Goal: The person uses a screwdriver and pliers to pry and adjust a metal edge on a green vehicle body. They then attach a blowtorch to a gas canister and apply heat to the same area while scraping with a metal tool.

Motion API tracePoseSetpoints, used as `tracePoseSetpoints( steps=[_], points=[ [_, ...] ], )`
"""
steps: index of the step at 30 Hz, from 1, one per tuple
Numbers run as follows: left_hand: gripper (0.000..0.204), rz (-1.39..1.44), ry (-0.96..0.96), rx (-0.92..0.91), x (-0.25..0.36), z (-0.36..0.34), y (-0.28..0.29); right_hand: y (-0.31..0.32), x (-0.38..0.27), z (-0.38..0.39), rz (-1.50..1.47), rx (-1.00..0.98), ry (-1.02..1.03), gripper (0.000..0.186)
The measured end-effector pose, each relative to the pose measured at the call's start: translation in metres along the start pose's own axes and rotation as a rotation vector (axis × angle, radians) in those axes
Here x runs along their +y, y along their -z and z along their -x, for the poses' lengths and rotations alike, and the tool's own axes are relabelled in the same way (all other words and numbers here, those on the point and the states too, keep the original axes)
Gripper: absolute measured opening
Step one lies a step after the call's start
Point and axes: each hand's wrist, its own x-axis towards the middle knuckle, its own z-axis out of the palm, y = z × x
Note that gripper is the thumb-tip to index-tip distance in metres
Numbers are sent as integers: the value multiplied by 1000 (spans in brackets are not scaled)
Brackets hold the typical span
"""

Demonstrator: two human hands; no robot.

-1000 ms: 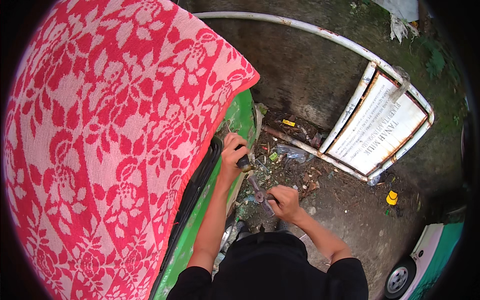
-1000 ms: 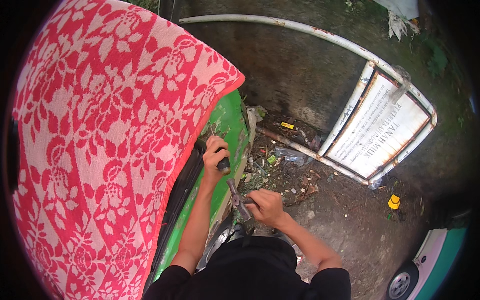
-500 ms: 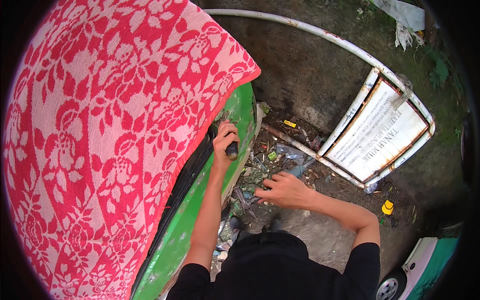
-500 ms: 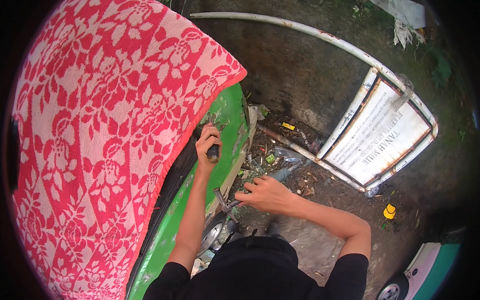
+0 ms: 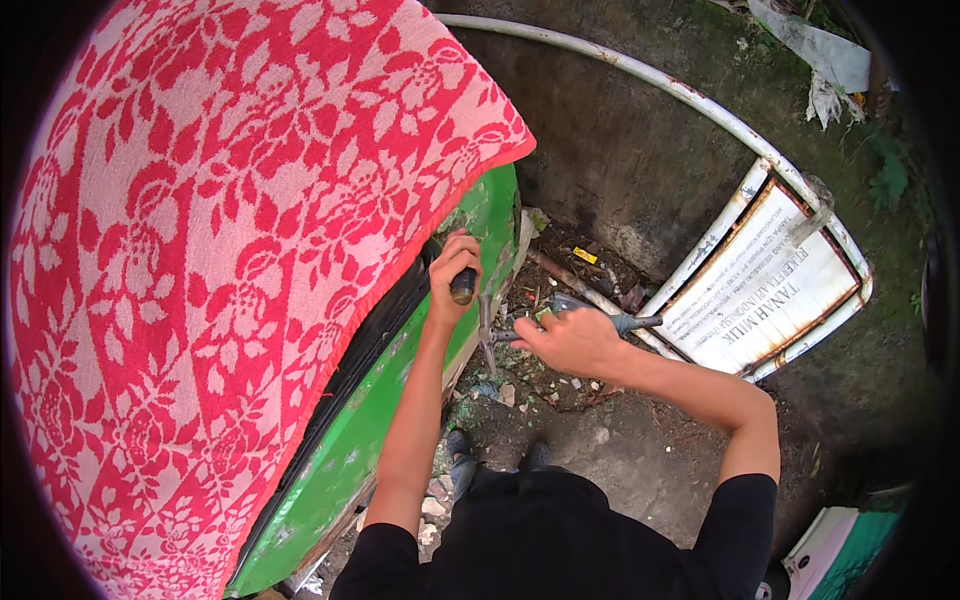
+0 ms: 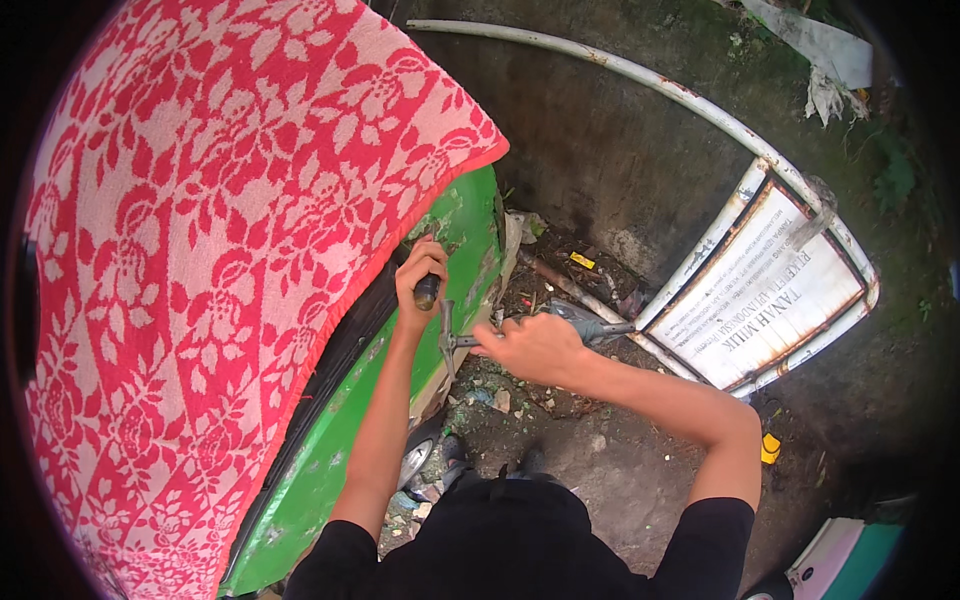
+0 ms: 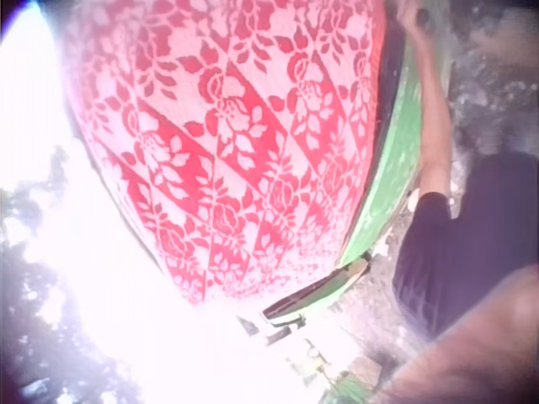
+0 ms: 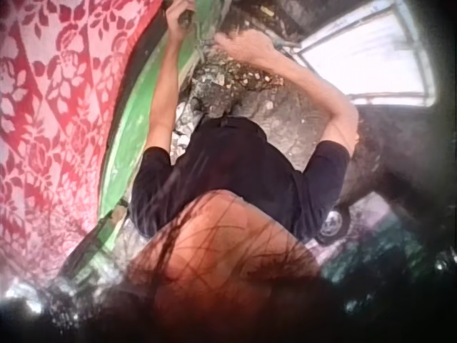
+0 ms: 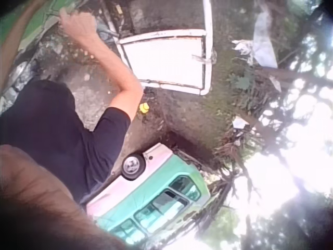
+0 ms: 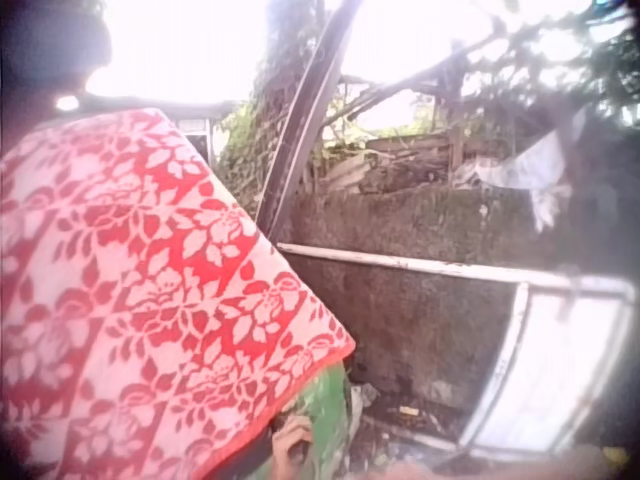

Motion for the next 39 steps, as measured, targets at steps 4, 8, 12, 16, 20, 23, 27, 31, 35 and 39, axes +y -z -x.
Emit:
tracePoseSetpoints(
  steps=[4, 8, 12, 16, 20, 23, 27, 31, 35, 39],
  points=[
    [27, -82, -29, -144, 2, 10, 4, 23, -17, 16, -151, 90, 195, 38],
    [25, -154, -46, -91, 14, 11, -4, 22, -23, 22, -140, 124, 211, 35],
    [24, -140, -53, -73, 14, 9, 0, 12, -19, 29, -209, 28, 56, 35],
    [23, -146, -53, -31, 11, 15, -6, 10, -15, 25, -205, 67, 154, 35],
    [19, -133, -51, 18, 10, 14, -12, 10, 4, 21, -158, 55, 375, 36],
    [19, -140, -38, -17, 14, 12, -11, -4, 27, 9, -66, 35, 306, 36],
    [18, -127, -27, -9, 10, 13, -10, 13, 9, 11, -126, -7, 307, 35],
    [18, -144, -45, -11, 9, 12, -14, 7, 5, 11, -179, -82, 264, 37],
    [20, -169, -50, -53, 12, 10, -12, 0, 8, 10, -178, -60, 131, 37],
    [23, -152, -45, -62, 12, 10, -15, 7, -4, 23, -213, 15, 333, 38]
  ],
)
